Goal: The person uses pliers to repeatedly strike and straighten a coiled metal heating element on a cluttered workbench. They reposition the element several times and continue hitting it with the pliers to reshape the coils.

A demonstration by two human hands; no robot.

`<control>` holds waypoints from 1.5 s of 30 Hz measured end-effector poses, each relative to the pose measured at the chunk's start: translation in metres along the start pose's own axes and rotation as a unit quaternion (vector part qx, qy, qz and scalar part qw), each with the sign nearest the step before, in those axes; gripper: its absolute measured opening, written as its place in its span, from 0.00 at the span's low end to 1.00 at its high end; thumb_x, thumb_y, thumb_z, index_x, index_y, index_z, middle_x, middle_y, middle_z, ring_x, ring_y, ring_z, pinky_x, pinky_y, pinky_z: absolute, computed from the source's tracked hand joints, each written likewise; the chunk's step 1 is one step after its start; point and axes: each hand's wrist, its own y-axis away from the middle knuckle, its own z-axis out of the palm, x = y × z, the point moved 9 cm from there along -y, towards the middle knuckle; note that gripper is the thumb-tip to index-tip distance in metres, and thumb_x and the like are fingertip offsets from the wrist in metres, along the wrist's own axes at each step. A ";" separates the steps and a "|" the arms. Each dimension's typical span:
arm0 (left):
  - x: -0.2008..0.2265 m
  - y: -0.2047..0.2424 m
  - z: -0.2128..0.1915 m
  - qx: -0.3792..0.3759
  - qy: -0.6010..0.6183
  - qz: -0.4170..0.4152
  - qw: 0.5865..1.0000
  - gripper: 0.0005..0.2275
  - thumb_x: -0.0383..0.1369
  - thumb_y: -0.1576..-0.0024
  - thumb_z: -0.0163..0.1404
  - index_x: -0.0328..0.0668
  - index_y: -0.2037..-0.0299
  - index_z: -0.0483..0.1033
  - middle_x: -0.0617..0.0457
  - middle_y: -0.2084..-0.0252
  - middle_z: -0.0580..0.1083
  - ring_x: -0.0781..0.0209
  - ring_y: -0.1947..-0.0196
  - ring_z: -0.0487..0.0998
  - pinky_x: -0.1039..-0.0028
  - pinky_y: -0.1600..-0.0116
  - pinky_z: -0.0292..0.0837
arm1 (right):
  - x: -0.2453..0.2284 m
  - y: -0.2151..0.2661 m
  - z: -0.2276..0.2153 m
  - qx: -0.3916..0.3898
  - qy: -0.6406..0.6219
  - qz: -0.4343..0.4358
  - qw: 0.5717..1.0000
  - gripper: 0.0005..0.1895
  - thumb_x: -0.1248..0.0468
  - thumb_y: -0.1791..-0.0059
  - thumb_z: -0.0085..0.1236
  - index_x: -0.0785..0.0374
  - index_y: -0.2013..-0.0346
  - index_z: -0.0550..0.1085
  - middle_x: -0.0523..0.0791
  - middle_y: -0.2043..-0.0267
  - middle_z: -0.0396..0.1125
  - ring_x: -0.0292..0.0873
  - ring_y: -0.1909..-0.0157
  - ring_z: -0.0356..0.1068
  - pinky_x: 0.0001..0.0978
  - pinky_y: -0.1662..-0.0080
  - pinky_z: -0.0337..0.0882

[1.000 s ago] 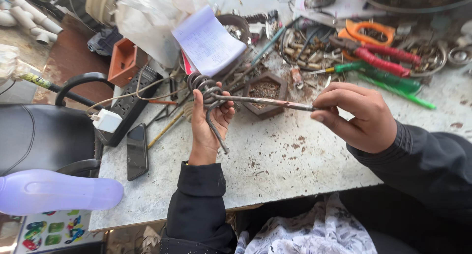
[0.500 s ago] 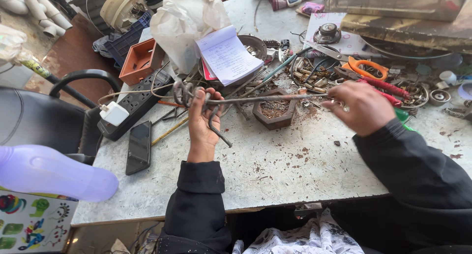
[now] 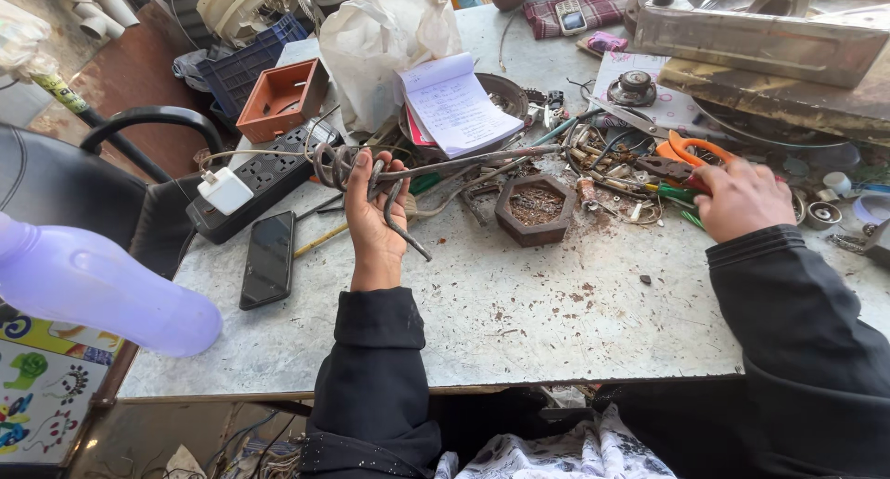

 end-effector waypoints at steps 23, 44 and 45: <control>0.043 -0.018 -0.028 0.014 0.090 0.053 0.994 0.14 0.40 0.45 0.60 0.44 0.55 0.76 0.51 0.59 0.78 0.60 0.57 0.82 0.71 0.52 0.82 | 0.020 -0.013 -0.063 0.161 -0.635 0.041 0.754 0.19 0.76 0.40 0.48 0.62 0.34 0.69 0.43 0.51 0.71 0.36 0.54 0.68 0.30 0.47 0.68; 0.022 -0.007 -0.014 0.003 0.038 0.041 0.998 0.13 0.41 0.43 0.58 0.47 0.53 0.76 0.53 0.58 0.78 0.61 0.58 0.81 0.70 0.52 0.81 | -0.133 0.018 0.018 -0.174 -0.731 0.045 0.659 0.18 0.75 0.52 0.57 0.75 0.47 0.73 0.48 0.65 0.72 0.36 0.71 0.71 0.28 0.68 0.72; 0.021 -0.006 -0.013 0.006 0.032 0.038 0.999 0.14 0.41 0.43 0.58 0.47 0.53 0.76 0.53 0.58 0.78 0.61 0.58 0.82 0.70 0.52 0.81 | -0.136 0.019 0.016 -0.171 -0.735 0.034 0.656 0.18 0.75 0.51 0.56 0.75 0.46 0.72 0.48 0.65 0.73 0.37 0.70 0.73 0.28 0.66 0.74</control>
